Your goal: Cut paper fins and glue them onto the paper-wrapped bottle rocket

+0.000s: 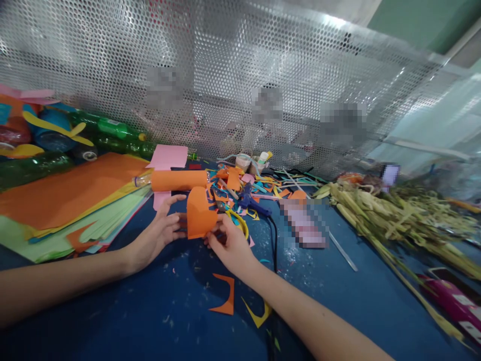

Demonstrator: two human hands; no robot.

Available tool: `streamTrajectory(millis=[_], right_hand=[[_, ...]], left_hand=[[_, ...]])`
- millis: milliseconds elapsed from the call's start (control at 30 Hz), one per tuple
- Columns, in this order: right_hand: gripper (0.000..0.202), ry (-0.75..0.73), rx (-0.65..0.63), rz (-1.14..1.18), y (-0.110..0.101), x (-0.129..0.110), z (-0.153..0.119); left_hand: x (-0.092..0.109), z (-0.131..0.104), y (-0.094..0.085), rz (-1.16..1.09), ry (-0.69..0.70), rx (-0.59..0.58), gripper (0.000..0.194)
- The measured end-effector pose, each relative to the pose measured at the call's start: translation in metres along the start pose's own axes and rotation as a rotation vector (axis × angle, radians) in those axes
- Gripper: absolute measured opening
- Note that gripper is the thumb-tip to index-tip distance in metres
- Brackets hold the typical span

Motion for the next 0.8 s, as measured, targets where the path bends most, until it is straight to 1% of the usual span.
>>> streamTrajectory(millis=[67, 133, 200, 267, 333, 400, 533, 633, 733, 800], right_hand=[[0.023, 0.001, 0.004, 0.036, 0.0, -0.002, 0.0], [0.025, -0.011, 0.012, 0.057, -0.001, -0.006, 0.0], [0.025, -0.048, 0.038, -0.009, -0.004, -0.011, 0.0], [0.024, -0.094, 0.061, -0.108, -0.007, -0.017, 0.0], [0.025, -0.123, 0.064, -0.148, -0.008, -0.02, -0.001], [0.026, -0.14, 0.074, -0.134, -0.008, -0.021, -0.001], [0.02, -0.141, 0.112, -0.111, -0.01, -0.02, -0.003], [0.015, -0.091, 0.085, 0.009, -0.007, -0.013, -0.002], [0.015, -0.059, 0.065, 0.117, -0.005, -0.008, 0.0], [0.016, -0.05, 0.065, 0.135, -0.005, -0.007, 0.001]], left_hand=[[-0.001, 0.0, -0.001, -0.003, -0.014, 0.014, 0.048], [0.0, 0.0, 0.001, 0.043, -0.016, 0.006, 0.06], [0.002, 0.0, 0.005, 0.088, -0.018, -0.014, 0.074], [0.002, 0.001, 0.007, 0.106, -0.031, -0.017, 0.079], [0.0, 0.001, 0.005, 0.118, -0.048, 0.006, 0.081], [0.0, 0.002, 0.004, 0.123, -0.049, 0.015, 0.082], [0.002, 0.001, 0.007, 0.14, 0.013, -0.048, 0.082], [0.003, -0.001, 0.008, 0.252, 0.043, -0.064, 0.077], [0.004, -0.001, 0.005, 0.294, 0.066, -0.038, 0.072], [0.006, 0.0, -0.003, 0.273, 0.093, 0.033, 0.069]])
Point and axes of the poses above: each hand's wrist, its own z-axis towards the middle knuckle, its own y-axis out of the palm, x = y × z, the point moved 9 cm from there along z, towards the middle knuckle, and after that the axes turned 2 degrees about -z, right-handed, at the moved point
